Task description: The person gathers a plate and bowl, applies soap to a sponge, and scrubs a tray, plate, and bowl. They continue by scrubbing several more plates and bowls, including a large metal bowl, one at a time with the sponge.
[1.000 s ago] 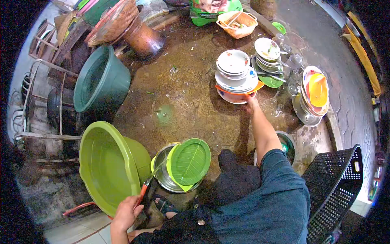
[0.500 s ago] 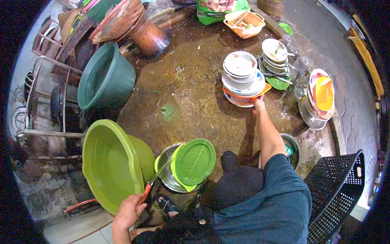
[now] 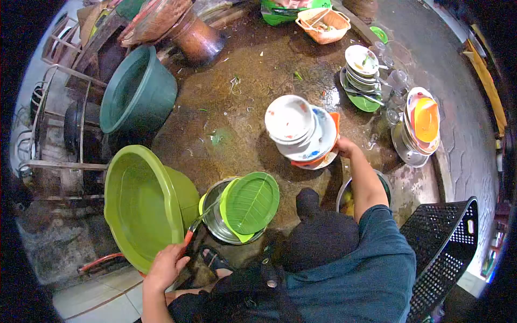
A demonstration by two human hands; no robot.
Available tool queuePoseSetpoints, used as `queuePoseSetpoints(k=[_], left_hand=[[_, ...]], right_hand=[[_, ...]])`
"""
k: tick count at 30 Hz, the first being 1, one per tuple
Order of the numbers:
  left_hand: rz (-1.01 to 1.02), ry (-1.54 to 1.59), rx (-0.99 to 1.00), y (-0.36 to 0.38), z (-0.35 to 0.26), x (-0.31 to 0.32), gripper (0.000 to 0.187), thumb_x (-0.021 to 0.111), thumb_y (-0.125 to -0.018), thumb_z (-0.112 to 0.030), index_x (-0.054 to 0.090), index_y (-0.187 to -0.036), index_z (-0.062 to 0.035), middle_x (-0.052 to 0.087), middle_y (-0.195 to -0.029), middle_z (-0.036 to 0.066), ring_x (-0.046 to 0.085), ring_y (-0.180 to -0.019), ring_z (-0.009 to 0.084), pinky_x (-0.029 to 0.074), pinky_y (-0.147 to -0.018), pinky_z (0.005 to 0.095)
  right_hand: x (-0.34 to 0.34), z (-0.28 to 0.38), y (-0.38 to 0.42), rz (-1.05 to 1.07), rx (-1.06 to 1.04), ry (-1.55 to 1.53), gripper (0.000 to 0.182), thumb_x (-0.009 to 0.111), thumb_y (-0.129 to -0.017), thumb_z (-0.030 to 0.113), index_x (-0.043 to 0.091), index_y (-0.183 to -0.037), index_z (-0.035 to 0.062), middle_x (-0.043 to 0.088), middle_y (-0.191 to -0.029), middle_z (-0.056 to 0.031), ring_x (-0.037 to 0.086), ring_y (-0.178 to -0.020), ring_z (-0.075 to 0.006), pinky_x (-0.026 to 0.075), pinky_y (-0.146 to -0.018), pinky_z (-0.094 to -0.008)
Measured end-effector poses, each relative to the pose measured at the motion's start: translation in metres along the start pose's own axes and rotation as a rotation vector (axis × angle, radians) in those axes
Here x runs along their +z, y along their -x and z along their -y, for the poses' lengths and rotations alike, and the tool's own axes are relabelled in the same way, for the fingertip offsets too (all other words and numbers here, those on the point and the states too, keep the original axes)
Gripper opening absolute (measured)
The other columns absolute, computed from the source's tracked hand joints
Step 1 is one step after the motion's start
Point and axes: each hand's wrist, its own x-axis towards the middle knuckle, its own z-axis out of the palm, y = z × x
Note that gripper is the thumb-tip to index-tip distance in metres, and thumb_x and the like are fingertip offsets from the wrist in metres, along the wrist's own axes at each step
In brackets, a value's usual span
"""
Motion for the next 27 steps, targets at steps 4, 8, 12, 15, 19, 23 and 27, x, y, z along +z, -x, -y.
queuePoseSetpoints(k=[4,8,12,15,19,23,27], left_hand=[[-0.057,-0.002,0.05,0.001,0.003,0.004,0.04,0.063,-0.075,-0.011,0.052,-0.112,-0.0043,0.057,-0.091,0.016,0.055,-0.086,0.0329,0.044,-0.078,0.0378],[-0.033,-0.015,0.012,0.002,0.001,0.002,0.038,0.063,-0.075,-0.01,0.052,-0.112,-0.0042,0.057,-0.092,0.017,0.055,-0.087,0.0329,0.043,-0.079,0.0377],[-0.019,-0.008,0.023,0.0,0.002,0.002,0.036,0.063,-0.075,-0.011,0.053,-0.109,-0.004,0.058,-0.094,0.017,0.055,-0.089,0.0333,0.043,-0.079,0.0381],[-0.017,-0.031,0.031,0.002,0.002,0.002,0.035,0.063,-0.076,-0.011,0.053,-0.109,-0.0038,0.057,-0.094,0.017,0.055,-0.089,0.0334,0.043,-0.078,0.0385],[-0.007,-0.04,0.046,0.001,0.0,0.005,0.038,0.062,-0.076,-0.012,0.052,-0.112,-0.0031,0.057,-0.097,0.018,0.054,-0.091,0.0343,0.043,-0.081,0.0393],[0.004,-0.054,0.082,0.004,-0.015,0.006,0.037,0.061,-0.076,-0.011,0.052,-0.111,-0.0028,0.057,-0.099,0.017,0.053,-0.093,0.034,0.042,-0.082,0.039],[-0.039,-0.037,0.095,0.009,-0.012,0.01,0.036,0.061,-0.076,-0.008,0.052,-0.11,-0.0023,0.056,-0.101,0.017,0.053,-0.093,0.0341,0.041,-0.082,0.039]], right_hand=[[0.033,0.015,0.012,0.191,-0.099,0.257,0.021,0.06,-0.074,0.011,0.062,-0.093,0.0035,0.064,-0.085,-0.0092,0.062,-0.07,-0.0221,0.05,-0.063,-0.0358],[0.043,-0.001,-0.061,0.337,0.067,0.423,0.028,0.061,-0.075,0.014,0.058,-0.103,0.0097,0.064,-0.086,-0.0047,0.062,-0.07,-0.0171,0.051,-0.061,-0.031],[0.092,0.027,-0.053,0.297,0.131,0.818,0.012,0.063,-0.07,0.017,0.063,-0.081,0.0111,0.061,-0.075,-0.0006,0.054,-0.054,-0.0123,0.043,-0.047,-0.0279],[0.126,0.027,-0.048,0.332,0.082,0.741,0.015,0.066,-0.066,0.015,0.064,-0.079,0.0076,0.062,-0.077,-0.0028,0.057,-0.061,-0.0145,0.045,-0.051,-0.0314],[0.151,0.026,-0.04,0.245,-0.04,0.814,0.02,0.067,-0.064,0.014,0.066,-0.082,0.0057,0.063,-0.079,-0.005,0.058,-0.067,-0.0174,0.046,-0.055,-0.0349],[0.152,0.038,0.031,0.124,-0.264,0.877,0.041,0.066,-0.065,0.023,0.061,-0.103,0.0078,0.064,-0.088,-0.0101,0.059,-0.075,-0.0208,0.048,-0.063,-0.0366],[0.129,0.017,0.06,-0.031,-0.351,0.755,0.052,0.065,-0.066,0.026,0.055,-0.115,0.0107,0.064,-0.093,-0.0118,0.062,-0.076,-0.0227,0.05,-0.067,-0.0367]])
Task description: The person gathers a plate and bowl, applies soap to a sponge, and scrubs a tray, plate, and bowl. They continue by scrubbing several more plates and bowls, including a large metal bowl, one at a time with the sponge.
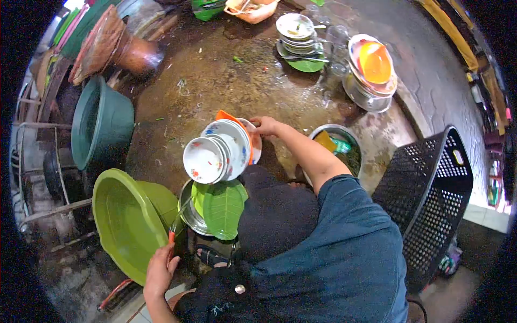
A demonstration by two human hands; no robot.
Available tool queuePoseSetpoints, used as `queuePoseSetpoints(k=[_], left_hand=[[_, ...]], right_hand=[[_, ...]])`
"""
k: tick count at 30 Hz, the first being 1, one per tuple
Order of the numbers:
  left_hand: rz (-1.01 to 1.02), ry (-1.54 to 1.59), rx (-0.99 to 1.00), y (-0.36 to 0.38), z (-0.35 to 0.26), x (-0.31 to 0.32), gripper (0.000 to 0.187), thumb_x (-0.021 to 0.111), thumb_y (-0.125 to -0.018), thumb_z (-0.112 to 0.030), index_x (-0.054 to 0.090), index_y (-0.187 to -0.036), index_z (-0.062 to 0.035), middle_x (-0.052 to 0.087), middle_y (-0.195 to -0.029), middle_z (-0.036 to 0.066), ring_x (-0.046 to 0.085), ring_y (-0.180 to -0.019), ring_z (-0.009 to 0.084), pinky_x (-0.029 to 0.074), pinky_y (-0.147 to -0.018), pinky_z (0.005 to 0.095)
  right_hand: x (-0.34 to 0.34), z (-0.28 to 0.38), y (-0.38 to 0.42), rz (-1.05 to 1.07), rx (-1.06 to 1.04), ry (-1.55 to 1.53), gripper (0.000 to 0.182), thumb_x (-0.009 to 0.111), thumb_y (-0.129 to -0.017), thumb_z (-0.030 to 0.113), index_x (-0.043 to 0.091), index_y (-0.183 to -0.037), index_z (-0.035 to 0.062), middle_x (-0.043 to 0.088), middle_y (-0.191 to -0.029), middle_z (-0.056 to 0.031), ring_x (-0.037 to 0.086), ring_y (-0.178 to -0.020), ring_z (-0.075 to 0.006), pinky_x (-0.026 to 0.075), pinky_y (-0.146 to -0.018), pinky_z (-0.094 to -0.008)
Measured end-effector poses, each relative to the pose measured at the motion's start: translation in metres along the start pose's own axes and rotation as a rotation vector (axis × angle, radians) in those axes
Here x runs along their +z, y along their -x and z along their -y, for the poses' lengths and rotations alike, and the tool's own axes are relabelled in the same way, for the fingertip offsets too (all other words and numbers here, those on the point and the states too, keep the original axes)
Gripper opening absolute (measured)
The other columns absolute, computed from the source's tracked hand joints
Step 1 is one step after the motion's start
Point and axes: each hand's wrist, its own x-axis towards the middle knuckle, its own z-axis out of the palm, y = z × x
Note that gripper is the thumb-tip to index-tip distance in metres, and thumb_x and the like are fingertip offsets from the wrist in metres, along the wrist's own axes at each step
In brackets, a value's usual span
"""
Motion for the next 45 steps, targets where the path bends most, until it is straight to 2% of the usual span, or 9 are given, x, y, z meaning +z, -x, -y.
queuePoseSetpoints(k=[2,4,10,13,26,28,32,35,45], left_hand=[[-0.018,-0.049,0.06,0.002,-0.005,0.0,0.036,0.061,-0.076,-0.007,0.051,-0.11,-0.002,0.056,-0.098,0.017,0.053,-0.091,0.0343,0.042,-0.08,0.0388],[-0.023,-0.055,0.062,0.003,-0.014,-0.002,0.036,0.061,-0.076,-0.007,0.051,-0.11,-0.0021,0.056,-0.096,0.018,0.053,-0.089,0.0343,0.042,-0.079,0.0387],[-0.057,-0.072,0.119,0.005,-0.027,-0.005,0.035,0.06,-0.078,-0.007,0.051,-0.112,-0.0031,0.056,-0.097,0.017,0.053,-0.092,0.0334,0.041,-0.081,0.0371],[-0.067,-0.082,0.166,0.003,-0.033,-0.002,0.035,0.06,-0.078,-0.008,0.051,-0.112,-0.0036,0.056,-0.096,0.017,0.053,-0.091,0.0334,0.042,-0.08,0.0373],[-0.1,-0.113,0.173,-0.008,-0.028,0.007,0.034,0.059,-0.078,-0.009,0.052,-0.111,-0.0042,0.056,-0.091,0.018,0.054,-0.085,0.0349,0.044,-0.075,0.0391],[-0.098,-0.119,0.171,-0.007,-0.029,0.003,0.034,0.059,-0.078,-0.009,0.052,-0.111,-0.0042,0.056,-0.092,0.019,0.054,-0.086,0.0352,0.044,-0.075,0.0391],[-0.127,-0.139,0.193,-0.002,-0.034,-0.001,0.034,0.059,-0.078,-0.01,0.052,-0.111,-0.0041,0.056,-0.093,0.019,0.054,-0.088,0.0359,0.044,-0.077,0.0396],[-0.133,-0.143,0.222,-0.001,-0.03,0.002,0.033,0.059,-0.078,-0.011,0.052,-0.11,-0.004,0.056,-0.093,0.019,0.054,-0.088,0.0361,0.044,-0.078,0.0398],[-0.133,-0.132,0.213,0.001,-0.022,0.003,0.034,0.06,-0.078,-0.009,0.052,-0.111,-0.0038,0.056,-0.09,0.018,0.054,-0.084,0.035,0.043,-0.075,0.0391]], right_hand=[[-0.017,0.002,0.032,0.075,0.073,0.01,0.054,0.064,-0.066,0.024,0.053,-0.118,0.0123,0.063,-0.097,-0.0139,0.062,-0.08,-0.0256,0.05,-0.071,-0.0386],[-0.022,-0.016,0.056,-0.224,-0.16,0.248,0.05,0.063,-0.066,0.02,0.053,-0.114,0.0099,0.061,-0.096,-0.0164,0.059,-0.089,-0.028,0.047,-0.079,-0.0389],[-0.038,-0.056,0.19,-0.826,-0.078,0.588,0.033,0.063,-0.068,0.019,0.054,-0.097,0.005,0.055,-0.092,-0.0119,0.05,-0.094,-0.0307,0.041,-0.08,-0.0405],[-0.011,-0.084,0.231,-0.797,0.042,0.732,0.045,0.061,-0.072,0.029,0.048,-0.109,0.0059,0.047,-0.111,-0.0124,0.044,-0.103,-0.0291,0.038,-0.085,-0.0433],[-0.013,-0.132,0.188,-0.72,0.233,0.59,0.025,0.048,-0.084,0.027,0.053,-0.097,0.0063,0.055,-0.095,-0.0169,0.053,-0.085,-0.0369,0.044,-0.078,-0.0442],[-0.027,-0.136,0.174,-0.528,0.421,0.307,0.026,0.047,-0.082,0.023,0.054,-0.099,0.0046,0.06,-0.094,-0.0193,0.057,-0.087,-0.0356,0.045,-0.078,-0.0437],[-0.072,-0.117,0.184,-0.132,0.386,0.435,0.04,0.057,-0.073,0.029,0.056,-0.11,0.0149,0.06,-0.1,-0.0159,0.058,-0.092,-0.0316,0.046,-0.082,-0.0411],[-0.081,-0.111,0.223,-0.518,0.403,0.722,0.051,0.068,-0.065,0.024,0.054,-0.113,0.016,0.055,-0.112,-0.0101,0.049,-0.106,-0.0298,0.044,-0.085,-0.042],[-0.056,-0.168,0.255,-0.49,0.492,0.367,0.043,0.072,-0.061,0.023,0.06,-0.101,0.0095,0.06,-0.097,-0.0175,0.055,-0.094,-0.0333,0.045,-0.082,-0.041]])
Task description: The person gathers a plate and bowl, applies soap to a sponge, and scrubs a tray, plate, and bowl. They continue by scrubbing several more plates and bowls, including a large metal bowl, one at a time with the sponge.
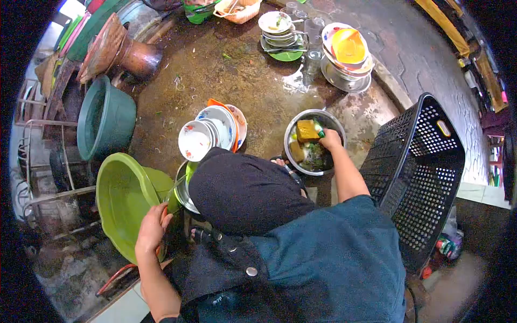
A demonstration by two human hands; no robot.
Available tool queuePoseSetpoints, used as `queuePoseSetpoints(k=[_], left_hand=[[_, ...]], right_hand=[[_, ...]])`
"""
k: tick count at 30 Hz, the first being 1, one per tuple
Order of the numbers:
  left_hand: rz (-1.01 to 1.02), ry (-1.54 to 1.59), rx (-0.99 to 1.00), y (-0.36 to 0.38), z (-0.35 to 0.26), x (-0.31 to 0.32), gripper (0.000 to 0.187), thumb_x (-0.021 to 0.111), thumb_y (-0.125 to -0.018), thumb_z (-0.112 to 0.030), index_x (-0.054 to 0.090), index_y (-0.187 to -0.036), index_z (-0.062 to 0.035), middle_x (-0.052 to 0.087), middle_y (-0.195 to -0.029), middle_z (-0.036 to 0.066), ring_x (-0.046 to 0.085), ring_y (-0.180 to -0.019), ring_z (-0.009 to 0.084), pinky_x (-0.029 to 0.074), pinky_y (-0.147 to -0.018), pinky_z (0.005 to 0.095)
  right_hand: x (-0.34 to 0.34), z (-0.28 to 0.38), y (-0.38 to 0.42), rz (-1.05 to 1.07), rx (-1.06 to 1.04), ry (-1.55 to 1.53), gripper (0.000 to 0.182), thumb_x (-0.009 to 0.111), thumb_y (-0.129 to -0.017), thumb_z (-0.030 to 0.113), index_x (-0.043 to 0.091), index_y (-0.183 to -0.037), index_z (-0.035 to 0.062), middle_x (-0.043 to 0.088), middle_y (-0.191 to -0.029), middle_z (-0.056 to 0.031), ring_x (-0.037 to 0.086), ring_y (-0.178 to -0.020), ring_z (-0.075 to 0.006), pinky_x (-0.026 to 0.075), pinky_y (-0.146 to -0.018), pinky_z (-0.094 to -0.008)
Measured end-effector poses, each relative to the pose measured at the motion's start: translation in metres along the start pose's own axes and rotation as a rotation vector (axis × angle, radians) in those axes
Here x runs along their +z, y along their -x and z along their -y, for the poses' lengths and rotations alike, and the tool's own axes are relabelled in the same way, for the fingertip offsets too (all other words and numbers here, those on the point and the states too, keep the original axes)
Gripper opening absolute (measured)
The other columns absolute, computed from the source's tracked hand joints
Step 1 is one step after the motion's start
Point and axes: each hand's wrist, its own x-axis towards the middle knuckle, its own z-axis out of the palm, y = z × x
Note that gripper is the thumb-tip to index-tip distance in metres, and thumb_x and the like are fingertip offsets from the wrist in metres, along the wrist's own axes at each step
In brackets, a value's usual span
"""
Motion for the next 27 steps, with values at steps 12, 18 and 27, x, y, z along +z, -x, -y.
queuePoseSetpoints(k=[12,18,27], left_hand=[[-0.01,-0.013,0.036,-0.005,-0.011,-0.004,0.035,0.059,-0.078,-0.009,0.052,-0.112,-0.0017,0.056,-0.092,0.019,0.054,-0.085,0.035,0.044,-0.076,0.039],[-0.036,-0.004,0.099,-0.007,-0.017,-0.005,0.035,0.059,-0.078,-0.009,0.052,-0.111,-0.0016,0.056,-0.094,0.019,0.054,-0.09,0.0353,0.043,-0.08,0.0387],[0.028,-0.006,0.049,-0.01,-0.035,-0.012,0.036,0.06,-0.078,-0.011,0.051,-0.112,-0.004,0.055,-0.1,0.018,0.053,-0.094,0.0355,0.042,-0.082,0.0406]], right_hand=[[-0.074,-0.041,0.054,-0.001,-0.075,-0.621,0.038,0.068,-0.064,0.006,0.059,-0.1,0.0022,0.063,-0.089,-0.005,0.058,-0.081,-0.0158,0.044,-0.072,-0.0303],[-0.083,-0.042,0.079,0.08,-0.084,-0.916,0.034,0.067,-0.066,0.001,0.058,-0.098,0.0045,0.062,-0.088,-0.0014,0.056,-0.079,-0.0125,0.044,-0.073,-0.0267],[-0.063,-0.026,0.071,0.214,-0.107,-1.019,0.033,0.064,-0.07,0.001,0.056,-0.102,0.0041,0.059,-0.088,-0.0026,0.055,-0.081,-0.013,0.044,-0.072,-0.0271]])
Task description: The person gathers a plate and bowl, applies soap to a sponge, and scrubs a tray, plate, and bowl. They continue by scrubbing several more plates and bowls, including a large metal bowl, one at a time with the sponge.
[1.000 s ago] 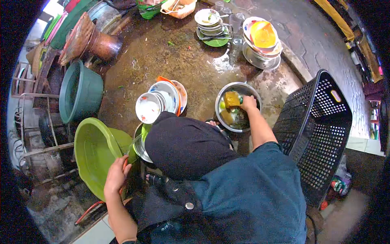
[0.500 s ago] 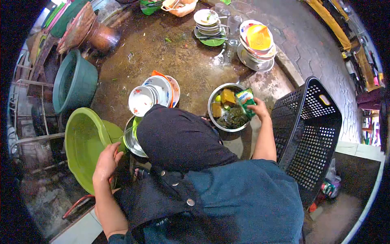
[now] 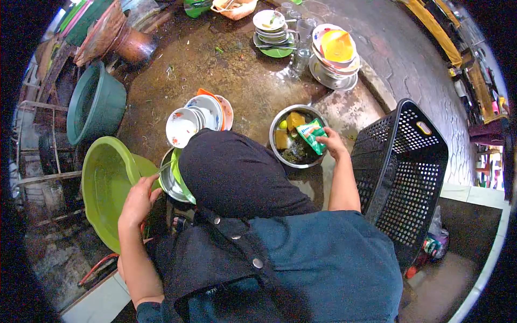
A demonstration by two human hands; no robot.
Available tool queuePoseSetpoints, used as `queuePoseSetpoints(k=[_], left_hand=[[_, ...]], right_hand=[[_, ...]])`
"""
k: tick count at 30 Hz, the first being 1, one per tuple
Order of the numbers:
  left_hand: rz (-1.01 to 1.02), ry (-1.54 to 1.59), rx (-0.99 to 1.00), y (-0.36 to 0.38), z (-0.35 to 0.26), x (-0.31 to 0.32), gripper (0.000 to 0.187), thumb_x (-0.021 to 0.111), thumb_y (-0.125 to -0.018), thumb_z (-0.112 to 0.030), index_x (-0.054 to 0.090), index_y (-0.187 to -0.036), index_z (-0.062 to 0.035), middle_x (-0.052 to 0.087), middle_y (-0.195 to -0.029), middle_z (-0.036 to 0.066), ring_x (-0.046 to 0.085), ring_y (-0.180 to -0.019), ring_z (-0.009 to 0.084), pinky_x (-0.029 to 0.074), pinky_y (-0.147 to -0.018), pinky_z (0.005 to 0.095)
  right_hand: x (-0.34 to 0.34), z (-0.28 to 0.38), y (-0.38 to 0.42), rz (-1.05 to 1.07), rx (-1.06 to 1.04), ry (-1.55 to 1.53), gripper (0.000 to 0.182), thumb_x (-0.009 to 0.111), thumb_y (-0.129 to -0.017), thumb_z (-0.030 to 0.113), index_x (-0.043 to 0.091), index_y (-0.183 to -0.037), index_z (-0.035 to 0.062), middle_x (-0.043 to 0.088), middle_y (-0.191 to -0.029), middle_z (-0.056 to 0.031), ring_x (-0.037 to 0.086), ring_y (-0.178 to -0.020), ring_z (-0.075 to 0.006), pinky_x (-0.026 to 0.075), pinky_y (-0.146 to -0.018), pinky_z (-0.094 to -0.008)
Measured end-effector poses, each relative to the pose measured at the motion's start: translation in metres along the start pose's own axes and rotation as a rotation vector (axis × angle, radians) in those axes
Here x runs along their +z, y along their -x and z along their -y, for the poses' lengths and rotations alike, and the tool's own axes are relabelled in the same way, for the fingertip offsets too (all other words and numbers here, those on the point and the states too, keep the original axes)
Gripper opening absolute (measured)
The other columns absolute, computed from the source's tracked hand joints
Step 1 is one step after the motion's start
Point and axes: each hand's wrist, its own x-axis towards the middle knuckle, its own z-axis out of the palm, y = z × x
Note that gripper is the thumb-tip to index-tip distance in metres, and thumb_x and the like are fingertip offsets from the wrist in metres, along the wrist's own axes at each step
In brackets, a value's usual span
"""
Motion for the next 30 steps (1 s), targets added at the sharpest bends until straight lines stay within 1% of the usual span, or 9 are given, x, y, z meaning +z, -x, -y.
queuePoseSetpoints(k=[4,6,8,10,13,17,22,26,30], left_hand=[[0.007,0.001,0.004,0.0,0.004,0.003,0.036,0.059,-0.078,-0.012,0.051,-0.112,-0.004,0.055,-0.102,0.018,0.052,-0.097,0.036,0.042,-0.083,0.0409],[-0.014,-0.01,0.023,0.0,0.005,0.004,0.036,0.059,-0.078,-0.013,0.051,-0.112,-0.0039,0.055,-0.103,0.018,0.052,-0.097,0.036,0.042,-0.083,0.0409],[-0.01,-0.008,0.013,0.002,0.004,0.003,0.037,0.059,-0.078,-0.013,0.051,-0.113,-0.0038,0.055,-0.104,0.018,0.052,-0.097,0.0362,0.042,-0.084,0.0406],[-0.011,-0.011,0.024,0.002,0.009,0.006,0.037,0.059,-0.078,-0.013,0.05,-0.113,-0.0037,0.054,-0.104,0.018,0.052,-0.097,0.0362,0.042,-0.084,0.0407],[0.006,-0.015,0.007,0.003,0.013,0.008,0.037,0.059,-0.078,-0.013,0.05,-0.113,-0.0035,0.054,-0.103,0.018,0.052,-0.097,0.0363,0.042,-0.084,0.0409],[-0.018,-0.031,0.03,0.005,0.019,0.014,0.037,0.059,-0.079,-0.013,0.05,-0.113,-0.0033,0.054,-0.102,0.018,0.052,-0.095,0.0362,0.042,-0.083,0.0405],[-0.039,-0.008,-0.012,0.013,0.013,0.004,0.036,0.058,-0.079,-0.013,0.051,-0.112,-0.0032,0.055,-0.095,0.018,0.053,-0.089,0.0352,0.043,-0.078,0.04],[-0.076,0.013,0.043,0.015,0.021,0.008,0.035,0.059,-0.078,-0.012,0.051,-0.111,-0.0028,0.055,-0.09,0.018,0.054,-0.084,0.0343,0.043,-0.075,0.0403],[-0.016,-0.018,0.008,0.009,0.018,0.007,0.035,0.059,-0.078,-0.012,0.052,-0.111,-0.0024,0.055,-0.091,0.018,0.054,-0.084,0.0342,0.043,-0.075,0.0396]], right_hand=[[0.006,0.014,-0.005,-0.195,0.104,-0.043,0.029,0.061,-0.077,0.01,0.054,-0.104,0.0052,0.058,-0.099,-0.0045,0.054,-0.088,-0.0135,0.044,-0.071,-0.0278],[0.013,0.017,-0.006,-0.106,0.043,-0.54,0.042,0.059,-0.081,0.023,0.047,-0.118,0.0057,0.055,-0.11,-0.0069,0.053,-0.096,-0.0151,0.043,-0.074,-0.0315],[0.025,-0.005,-0.011,-0.138,0.014,0.224,0.076,0.063,-0.075,0.042,0.03,-0.133,0.0067,0.048,-0.123,-0.0112,0.046,-0.113,-0.0224,0.038,-0.089,-0.038],[0.053,-0.017,0.005,-0.003,0.032,0.728,0.09,0.07,-0.066,0.043,0.025,-0.135,0.0089,0.043,-0.129,-0.013,0.041,-0.118,-0.0245,0.035,-0.093,-0.0382],[0.09,-0.015,0.022,-0.159,0.003,1.243,0.09,0.072,-0.062,0.034,0.024,-0.134,0.0108,0.044,-0.124,-0.0147,0.043,-0.113,-0.0286,0.033,-0.093,-0.0415],[0.074,-0.029,-0.01,-0.052,0.005,1.23,0.073,0.068,-0.07,0.026,0.03,-0.13,0.011,0.051,-0.113,-0.0163,0.049,-0.106,-0.0326,0.039,-0.089,-0.0416],[0.031,-0.027,-0.022,0.089,-0.179,1.052,0.075,0.071,-0.068,0.021,0.03,-0.131,0.012,0.053,-0.11,-0.0185,0.051,-0.104,-0.0344,0.041,-0.088,-0.0409],[0.019,0.025,0.008,-0.09,-0.238,1.078,0.08,0.069,-0.062,0.005,0.032,-0.131,0.0218,0.054,-0.107,-0.0162,0.054,-0.097,-0.0347,0.044,-0.082,-0.0411],[0.029,0.025,0.002,-0.22,-0.443,1.243,0.063,0.063,-0.062,0.002,0.045,-0.121,0.0146,0.054,-0.107,-0.0144,0.054,-0.094,-0.0342,0.044,-0.08,-0.0422]])
